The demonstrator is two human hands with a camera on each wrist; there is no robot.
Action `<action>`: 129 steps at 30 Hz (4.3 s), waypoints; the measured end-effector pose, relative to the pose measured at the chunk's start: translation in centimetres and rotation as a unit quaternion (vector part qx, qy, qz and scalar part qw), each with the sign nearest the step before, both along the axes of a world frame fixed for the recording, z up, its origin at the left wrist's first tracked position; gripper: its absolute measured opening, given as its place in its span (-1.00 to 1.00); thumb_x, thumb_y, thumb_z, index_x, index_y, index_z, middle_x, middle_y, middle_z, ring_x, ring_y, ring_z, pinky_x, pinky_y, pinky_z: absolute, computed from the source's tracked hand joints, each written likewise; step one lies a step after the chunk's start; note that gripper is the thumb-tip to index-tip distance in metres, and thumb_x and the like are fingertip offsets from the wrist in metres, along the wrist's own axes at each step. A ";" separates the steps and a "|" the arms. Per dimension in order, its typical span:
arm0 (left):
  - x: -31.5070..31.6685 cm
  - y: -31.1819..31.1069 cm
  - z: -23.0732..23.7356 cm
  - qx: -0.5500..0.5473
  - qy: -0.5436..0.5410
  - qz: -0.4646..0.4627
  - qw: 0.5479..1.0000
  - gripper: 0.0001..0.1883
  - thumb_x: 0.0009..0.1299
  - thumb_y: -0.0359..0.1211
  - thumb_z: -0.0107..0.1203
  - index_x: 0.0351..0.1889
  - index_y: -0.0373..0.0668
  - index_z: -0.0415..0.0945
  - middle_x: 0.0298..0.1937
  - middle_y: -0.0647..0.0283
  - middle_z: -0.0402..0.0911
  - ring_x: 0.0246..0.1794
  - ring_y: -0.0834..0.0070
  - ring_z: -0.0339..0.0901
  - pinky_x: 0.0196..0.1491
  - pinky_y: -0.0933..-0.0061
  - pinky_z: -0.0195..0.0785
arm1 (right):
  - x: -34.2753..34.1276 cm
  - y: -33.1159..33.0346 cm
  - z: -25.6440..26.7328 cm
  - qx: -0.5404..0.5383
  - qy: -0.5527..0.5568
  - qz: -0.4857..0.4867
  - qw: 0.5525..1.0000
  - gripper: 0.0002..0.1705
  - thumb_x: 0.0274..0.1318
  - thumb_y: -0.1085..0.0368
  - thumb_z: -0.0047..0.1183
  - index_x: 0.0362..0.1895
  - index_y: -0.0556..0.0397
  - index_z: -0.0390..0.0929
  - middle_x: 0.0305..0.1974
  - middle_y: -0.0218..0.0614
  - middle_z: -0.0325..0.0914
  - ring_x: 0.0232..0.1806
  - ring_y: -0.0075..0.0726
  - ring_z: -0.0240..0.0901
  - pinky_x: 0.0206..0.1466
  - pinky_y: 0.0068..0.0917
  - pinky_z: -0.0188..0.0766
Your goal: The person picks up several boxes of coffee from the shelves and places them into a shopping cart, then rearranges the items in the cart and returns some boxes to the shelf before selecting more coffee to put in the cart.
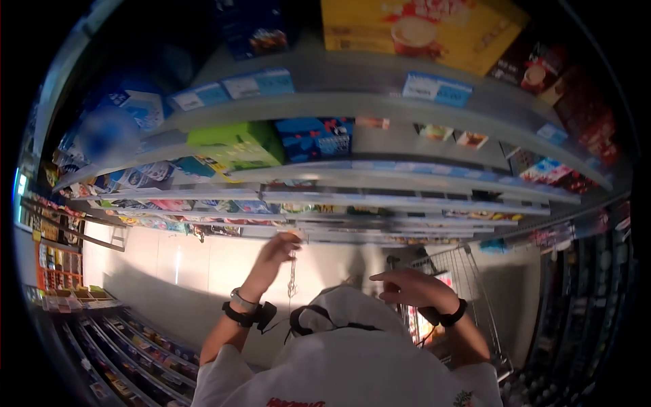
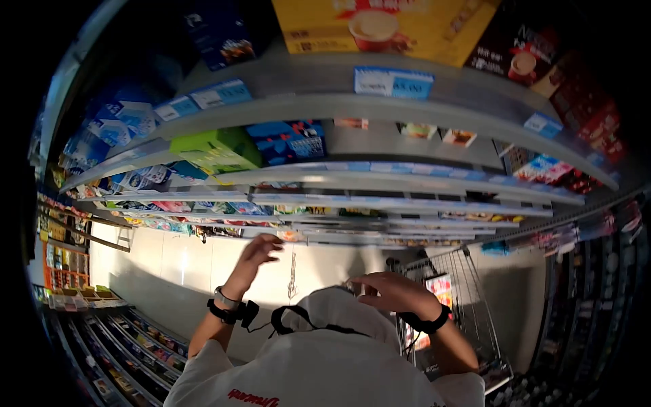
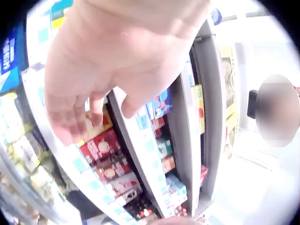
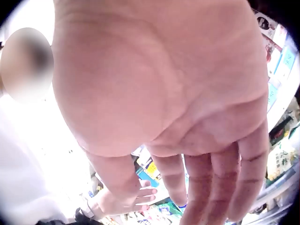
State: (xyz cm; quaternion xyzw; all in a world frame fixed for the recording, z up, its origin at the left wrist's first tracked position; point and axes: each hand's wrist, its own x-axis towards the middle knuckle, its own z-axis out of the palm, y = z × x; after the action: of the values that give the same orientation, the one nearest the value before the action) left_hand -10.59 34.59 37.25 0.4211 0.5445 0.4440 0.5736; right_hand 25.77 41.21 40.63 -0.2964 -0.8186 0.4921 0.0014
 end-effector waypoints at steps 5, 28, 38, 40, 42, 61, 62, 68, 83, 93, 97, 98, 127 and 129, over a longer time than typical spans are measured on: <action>-5.0 3.8 3.3 0.273 0.118 0.288 0.910 -0.65 0.54 -0.36 0.01 0.24 -0.24 0.38 0.21 0.18 0.50 0.21 0.39 0.43 0.30 0.28 0.27 | -5.2 4.6 3.4 0.044 0.216 -0.133 0.966 -0.79 0.22 0.40 0.19 -0.07 0.13 0.54 -0.44 -0.34 0.53 -0.40 -0.45 0.46 -0.19 -0.46 0.45; -9.3 13.2 7.4 0.356 0.251 0.184 0.881 -0.45 0.16 -0.38 0.48 0.04 -0.36 0.45 -0.06 0.08 0.65 -0.07 0.35 0.61 0.01 0.36 0.47 | -15.4 19.7 7.2 0.119 0.323 -0.214 0.914 -0.12 -0.05 -0.06 0.47 0.26 0.12 0.41 -0.03 -0.29 0.50 -0.11 -0.31 0.42 0.01 -0.38 0.42; -10.6 13.9 6.1 0.349 0.230 0.168 0.893 -0.49 0.22 -0.41 0.45 0.06 -0.34 0.44 -0.04 0.17 0.66 -0.08 0.45 0.61 -0.01 0.42 0.49 | -12.4 11.6 8.4 0.500 0.305 -0.120 0.802 -0.24 -0.18 0.27 0.50 0.20 -0.05 0.49 0.25 -0.24 0.42 0.28 0.02 0.32 0.27 -0.16 0.41; -10.4 13.9 6.1 0.342 0.197 0.176 0.902 -0.45 0.19 -0.40 0.48 0.06 -0.36 0.43 -0.05 0.12 0.65 -0.08 0.42 0.61 -0.01 0.40 0.49 | -11.7 10.0 7.4 0.508 0.320 -0.123 0.790 -0.26 -0.21 0.29 0.50 0.16 -0.07 0.50 0.28 -0.26 0.42 0.26 0.06 0.33 0.26 -0.12 0.41; -10.0 13.8 5.7 0.329 0.165 0.185 0.911 -0.42 0.15 -0.39 0.50 0.05 -0.38 0.42 -0.05 0.07 0.65 -0.09 0.39 0.61 -0.01 0.38 0.49 | -10.9 8.5 6.5 0.523 0.332 -0.114 0.776 -0.28 -0.24 0.31 0.48 0.14 -0.08 0.51 0.29 -0.25 0.43 0.25 0.07 0.35 0.28 -0.10 0.39; -9.5 13.5 6.9 0.326 0.188 0.131 0.917 -0.43 0.15 -0.46 0.48 0.08 -0.38 0.43 -0.03 0.11 0.65 -0.04 0.41 0.59 0.04 0.39 0.47 | -9.4 11.4 4.8 0.376 0.422 -0.311 0.764 -0.12 -0.10 0.26 0.52 0.32 -0.06 0.32 0.37 -0.14 0.34 0.34 -0.14 0.37 0.26 -0.23 0.50; -9.4 13.4 6.9 0.333 0.185 0.134 0.915 -0.46 0.15 -0.49 0.47 0.06 -0.38 0.46 -0.03 0.12 0.66 -0.05 0.42 0.60 0.03 0.40 0.48 | -8.9 11.3 4.7 0.400 0.428 -0.282 0.759 -0.12 -0.10 0.26 0.52 0.32 -0.06 0.32 0.38 -0.15 0.33 0.36 -0.12 0.36 0.28 -0.21 0.49; -10.4 13.4 5.8 0.261 0.221 0.136 0.930 -0.59 0.20 -0.58 0.41 0.00 -0.40 0.54 -0.07 0.13 0.69 -0.10 0.45 0.62 0.01 0.46 0.48 | -2.6 5.9 4.5 0.505 0.350 -0.185 0.767 -0.28 -0.02 0.32 0.43 0.25 -0.05 0.41 0.35 -0.01 0.41 0.36 0.16 0.39 0.31 -0.12 0.44; -7.1 8.2 11.9 0.443 0.379 0.079 0.809 0.08 -0.13 -0.03 0.62 0.35 -0.14 0.27 0.39 0.04 0.36 0.42 0.10 0.31 0.41 0.10 0.21 | 8.5 0.7 -1.5 0.502 0.256 -0.371 0.738 -0.18 -0.13 0.31 0.50 0.24 0.04 0.36 0.30 0.11 0.43 0.28 0.14 0.47 0.30 -0.15 0.41; -6.1 2.5 11.8 0.460 0.529 0.134 0.700 -0.21 0.23 -0.24 0.31 0.43 -0.21 0.25 0.40 -0.02 0.37 0.38 0.10 0.35 0.31 0.05 0.32 | 14.4 -3.1 -0.5 0.483 0.230 -0.431 0.727 -0.18 -0.17 0.27 0.52 0.22 0.05 0.40 0.28 0.02 0.46 0.26 0.10 0.47 0.32 -0.18 0.37; 1.8 1.7 14.2 0.603 0.442 0.217 0.628 -0.02 0.30 0.14 0.24 0.42 -0.40 0.11 0.43 -0.22 0.24 0.28 -0.08 0.47 0.10 0.02 0.62 | 20.4 -7.9 -1.4 0.407 0.273 -0.549 0.677 -0.14 -0.20 0.25 0.54 0.22 0.12 0.38 0.23 -0.05 0.50 0.26 -0.08 0.46 0.31 -0.22 0.37; 2.6 2.9 13.0 0.598 0.387 0.192 0.675 0.00 0.32 0.25 0.12 0.46 -0.33 0.07 0.45 -0.20 0.21 0.31 -0.08 0.43 0.12 -0.01 0.59 | 22.0 -9.6 -1.6 0.360 0.274 -0.596 0.664 -0.13 -0.21 0.25 0.55 0.23 0.14 0.37 0.21 -0.08 0.51 0.26 -0.16 0.46 0.30 -0.25 0.38; 72.0 2.3 -53.4 -0.003 0.308 -0.537 0.785 -0.27 0.48 0.03 0.13 0.38 -0.36 0.32 0.26 -0.08 0.56 0.26 0.18 0.51 0.29 0.33 0.28 | 45.1 -32.4 -53.0 -0.173 -0.176 -0.837 0.488 -0.45 0.39 0.31 -0.24 0.44 0.02 0.18 0.02 0.24 0.57 0.08 0.33 0.52 0.17 0.05 0.44; 71.0 3.4 -60.6 0.004 0.302 -0.563 0.769 -0.56 0.50 -0.12 0.09 0.07 -0.34 0.48 0.01 -0.07 0.61 0.04 0.01 0.53 0.07 0.14 0.33 | 44.1 -33.0 -53.4 -0.145 -0.174 -0.833 0.505 -0.31 0.34 0.41 -0.28 0.55 -0.07 0.01 0.13 0.29 0.49 0.10 0.31 0.52 0.15 0.04 0.47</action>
State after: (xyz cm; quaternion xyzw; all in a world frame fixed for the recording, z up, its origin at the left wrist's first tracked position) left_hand 60.41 37.96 -23.35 0.7670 0.3534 -0.1068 0.5248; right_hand 69.84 8.24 -12.79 -0.9171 -0.0955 0.3147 0.2254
